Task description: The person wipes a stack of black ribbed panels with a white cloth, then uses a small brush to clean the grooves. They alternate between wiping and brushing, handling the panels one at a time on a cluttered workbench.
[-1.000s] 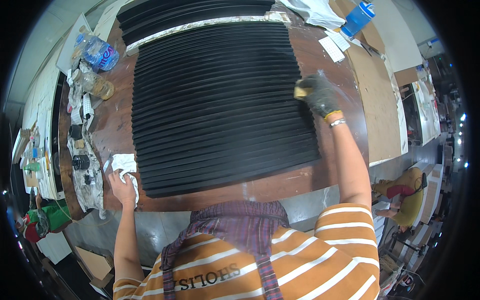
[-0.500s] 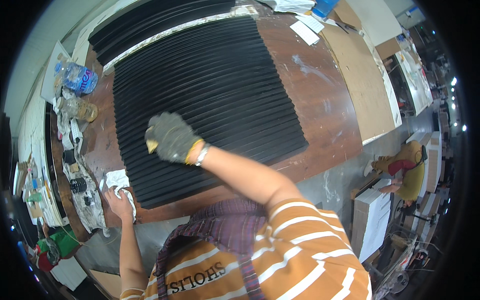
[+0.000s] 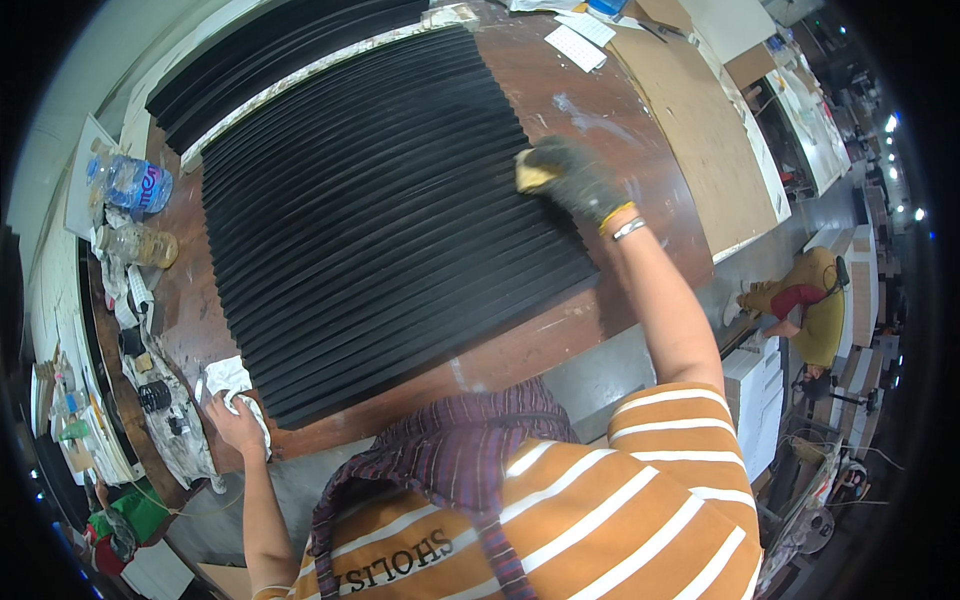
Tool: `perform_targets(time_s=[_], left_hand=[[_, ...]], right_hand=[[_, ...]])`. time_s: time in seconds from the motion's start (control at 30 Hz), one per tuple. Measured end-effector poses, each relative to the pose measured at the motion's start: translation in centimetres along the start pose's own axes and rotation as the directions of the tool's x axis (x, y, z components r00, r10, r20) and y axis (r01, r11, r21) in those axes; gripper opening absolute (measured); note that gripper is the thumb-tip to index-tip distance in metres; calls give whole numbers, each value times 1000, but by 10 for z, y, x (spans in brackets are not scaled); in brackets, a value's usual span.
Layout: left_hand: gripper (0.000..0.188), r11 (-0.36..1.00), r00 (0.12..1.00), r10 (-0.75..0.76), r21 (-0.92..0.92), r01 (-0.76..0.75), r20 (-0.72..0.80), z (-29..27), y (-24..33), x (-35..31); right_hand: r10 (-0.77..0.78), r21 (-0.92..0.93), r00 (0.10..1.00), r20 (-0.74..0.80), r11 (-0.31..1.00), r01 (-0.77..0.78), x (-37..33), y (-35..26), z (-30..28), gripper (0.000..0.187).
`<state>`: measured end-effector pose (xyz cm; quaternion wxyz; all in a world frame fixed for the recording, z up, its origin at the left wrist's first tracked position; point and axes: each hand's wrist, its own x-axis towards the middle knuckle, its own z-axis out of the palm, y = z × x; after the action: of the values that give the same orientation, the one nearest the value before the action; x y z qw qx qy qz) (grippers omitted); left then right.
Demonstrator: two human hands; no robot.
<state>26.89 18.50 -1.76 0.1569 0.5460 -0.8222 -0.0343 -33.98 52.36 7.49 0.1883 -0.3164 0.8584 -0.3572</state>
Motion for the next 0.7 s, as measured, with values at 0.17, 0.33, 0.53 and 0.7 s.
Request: perform_targets(time_s=[0.17,0.33,0.53,0.7], left_hand=[[36,999,1000,16,52,-15,-25,1,-3,1],[34,997,999,41,68,-39,-28,3,-5,1],[34,997,996,68,36,-66,-50,-2,3,1],[34,999,999,33,38,-32,-23,-3,3,0]], right_hand=[[-86,-477,961,-262,877,-51,4,28,-37,40],[-513,-287,822,-247,849,443,0,-46,51,31],[-550,-363,799,243,713,601,5,-102,109,33],[-254,-472,967,-32,857,209,-1,-13,-1,36]])
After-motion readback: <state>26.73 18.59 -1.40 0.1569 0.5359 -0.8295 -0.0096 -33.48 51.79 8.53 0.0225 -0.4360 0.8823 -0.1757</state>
